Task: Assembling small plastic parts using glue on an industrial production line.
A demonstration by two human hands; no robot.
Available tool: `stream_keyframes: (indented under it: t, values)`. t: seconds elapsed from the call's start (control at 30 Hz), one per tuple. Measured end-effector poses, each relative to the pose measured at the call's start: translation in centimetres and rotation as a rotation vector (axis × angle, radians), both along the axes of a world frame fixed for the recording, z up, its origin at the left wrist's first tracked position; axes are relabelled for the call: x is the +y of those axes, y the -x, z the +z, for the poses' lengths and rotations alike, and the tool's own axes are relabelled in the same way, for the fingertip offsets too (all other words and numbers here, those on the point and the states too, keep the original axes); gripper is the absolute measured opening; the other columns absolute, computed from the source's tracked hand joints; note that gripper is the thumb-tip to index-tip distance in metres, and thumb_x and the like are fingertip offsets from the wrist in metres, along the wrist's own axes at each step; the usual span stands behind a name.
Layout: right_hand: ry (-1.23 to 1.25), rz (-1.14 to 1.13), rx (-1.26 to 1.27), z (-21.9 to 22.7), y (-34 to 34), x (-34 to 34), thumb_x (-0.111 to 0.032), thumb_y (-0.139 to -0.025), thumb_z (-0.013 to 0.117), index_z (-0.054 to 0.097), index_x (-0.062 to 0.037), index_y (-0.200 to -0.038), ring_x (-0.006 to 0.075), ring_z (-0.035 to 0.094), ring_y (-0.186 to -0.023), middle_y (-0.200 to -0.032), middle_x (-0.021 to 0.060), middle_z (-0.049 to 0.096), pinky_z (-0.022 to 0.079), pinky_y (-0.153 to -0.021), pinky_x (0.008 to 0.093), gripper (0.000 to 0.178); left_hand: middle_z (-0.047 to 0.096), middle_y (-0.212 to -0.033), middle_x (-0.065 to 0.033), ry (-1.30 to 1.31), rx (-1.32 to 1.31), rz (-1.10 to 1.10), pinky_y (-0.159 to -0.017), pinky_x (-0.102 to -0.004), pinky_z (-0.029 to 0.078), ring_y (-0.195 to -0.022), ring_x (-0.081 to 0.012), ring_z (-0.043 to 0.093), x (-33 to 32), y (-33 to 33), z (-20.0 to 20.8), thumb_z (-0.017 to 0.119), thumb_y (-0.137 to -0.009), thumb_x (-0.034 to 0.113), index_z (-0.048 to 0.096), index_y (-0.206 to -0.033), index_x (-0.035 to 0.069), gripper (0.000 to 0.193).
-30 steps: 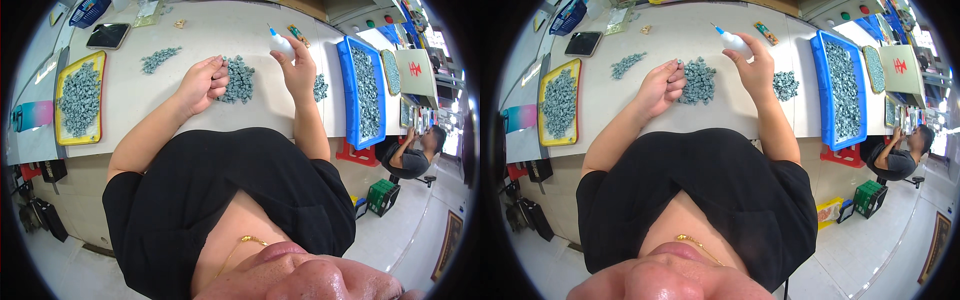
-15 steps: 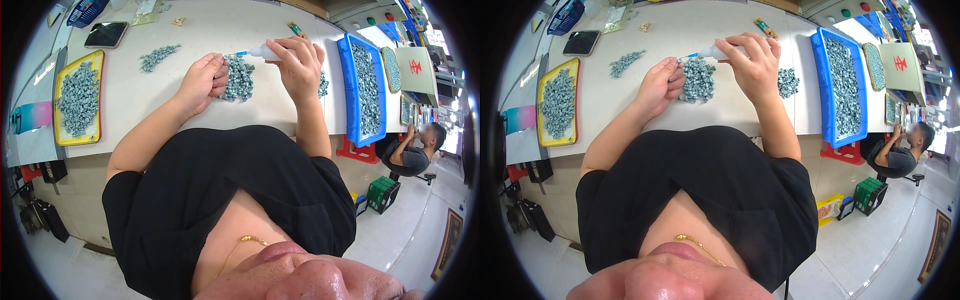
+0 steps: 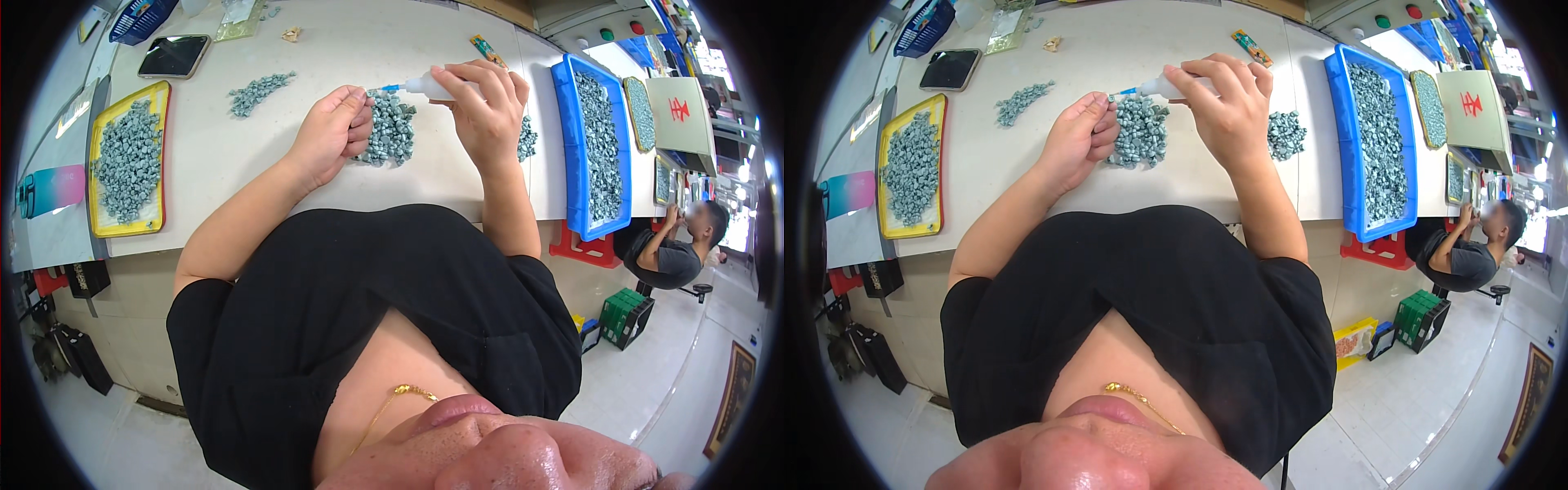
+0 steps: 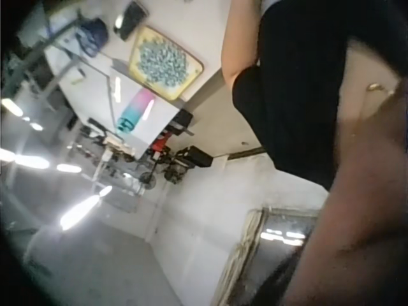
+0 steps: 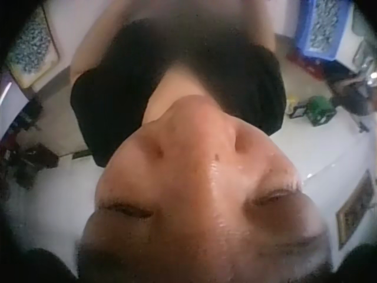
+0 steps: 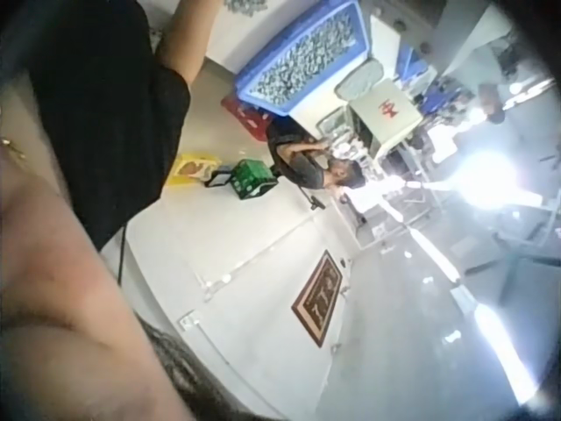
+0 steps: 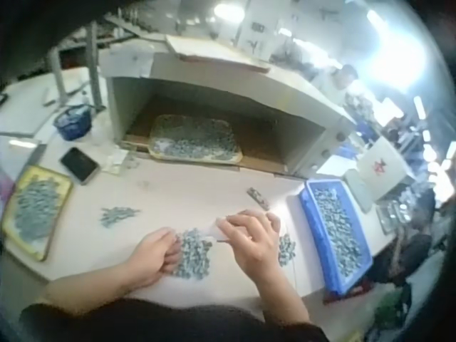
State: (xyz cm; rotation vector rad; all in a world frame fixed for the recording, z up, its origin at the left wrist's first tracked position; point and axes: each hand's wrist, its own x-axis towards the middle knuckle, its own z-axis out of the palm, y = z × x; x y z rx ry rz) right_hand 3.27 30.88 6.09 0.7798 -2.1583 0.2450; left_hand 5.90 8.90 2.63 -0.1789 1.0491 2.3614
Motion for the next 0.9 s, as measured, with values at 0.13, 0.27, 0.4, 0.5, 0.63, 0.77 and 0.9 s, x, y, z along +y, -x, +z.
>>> stream_keyframes:
  t: [0.13, 0.27, 0.4, 0.5, 0.63, 0.77, 0.9]
  values:
    - [0.274, 0.063, -0.178, -0.2, 0.4, 0.3, -0.018, -0.068, 0.077, 0.068, -0.0148, -0.098, 0.0174, 0.06, -0.084, -0.092, -0.0022, 0.066, 0.039, -0.079, 0.0326, 0.032, 0.035, -0.068, 0.0042, 0.023, -0.025, 0.004, -0.043, -0.0186, 0.021, -0.054, -0.0043, 0.028, 0.0, 0.1, 0.1, 0.044, -0.099, 0.02, 0.047, -0.093, 0.006, 0.016]
    - [0.566, -0.019, -0.531, -1.5, 1.1, 1.1, -0.018, -0.073, 0.079, 0.063, -0.0056, -0.102, 0.0234, 0.064, -0.088, -0.097, 0.0089, 0.067, 0.05, -0.077, 0.0323, 0.036, 0.035, -0.068, 0.0034, 0.014, -0.056, -0.017, -0.043, -0.0186, 0.021, -0.054, -0.0047, 0.028, 0.2, 0.0, 0.7, 0.044, -0.099, 0.019, 0.046, -0.094, 0.005, 0.014]
    - [0.662, -0.056, -0.843, -3.8, 2.3, 2.1, -0.014, -0.076, 0.075, 0.056, -0.0016, -0.111, 0.0184, 0.063, -0.095, -0.099, 0.0102, 0.066, 0.047, -0.09, 0.0307, 0.042, 0.037, -0.07, 0.0026, -0.018, -0.062, -0.015, -0.043, -0.0184, 0.022, -0.055, -0.005, 0.029, 0.0, -0.1, 0.3, 0.043, -0.099, 0.018, 0.045, -0.095, 0.005, 0.014]
    - [0.589, -0.137, -0.934, -4.0, 2.4, 2.4, -0.013, -0.075, 0.076, 0.053, -0.0018, -0.113, 0.0202, 0.063, -0.097, -0.104, 0.0134, 0.065, 0.047, -0.09, 0.0295, 0.047, 0.037, -0.07, 0.0023, -0.02, -0.059, -0.011, -0.043, -0.0184, 0.022, -0.055, -0.0051, 0.03, -0.1, -0.1, 0.3, 0.043, -0.099, 0.018, 0.045, -0.096, 0.004, 0.014]
    - [0.588, -0.153, -0.867, -2.5, 2.6, 4.7, -0.021, -0.074, 0.077, 0.055, -0.001, -0.114, 0.0285, 0.06, -0.104, -0.112, 0.0184, 0.062, 0.047, -0.088, 0.0353, 0.05, 0.037, -0.07, 0.0022, -0.009, -0.073, 0.008, -0.043, -0.0184, 0.022, -0.056, -0.0051, 0.03, 0.0, 0.0, 0.2, 0.042, -0.099, 0.017, 0.045, -0.095, 0.004, 0.014]
    - [0.282, -0.717, -0.614, -1.8, 2.4, 11.4, -0.019, -0.077, 0.072, 0.063, -0.0004, -0.099, 0.0297, 0.062, -0.088, -0.101, 0.0162, 0.065, 0.049, -0.076, 0.0364, 0.03, 0.036, -0.07, 0.0023, -0.022, -0.073, -0.023, -0.043, -0.0183, 0.022, -0.056, -0.0051, 0.03, 0.4, 0.0, 1.0, 0.043, -0.099, 0.018, 0.045, -0.095, 0.004, 0.014]
    - [0.193, -0.915, -0.845, -3.1, 1.9, 14.7, -0.014, -0.075, 0.069, 0.065, -0.0002, -0.094, 0.0364, 0.063, -0.089, -0.092, 0.0225, 0.066, 0.049, -0.079, 0.041, 0.024, 0.035, -0.069, 0.0032, -0.014, -0.061, -0.057, -0.043, -0.0187, 0.022, -0.055, -0.0046, 0.03, 0.5, -0.1, 0.8, 0.043, -0.099, 0.019, 0.045, -0.094, 0.005, 0.015]
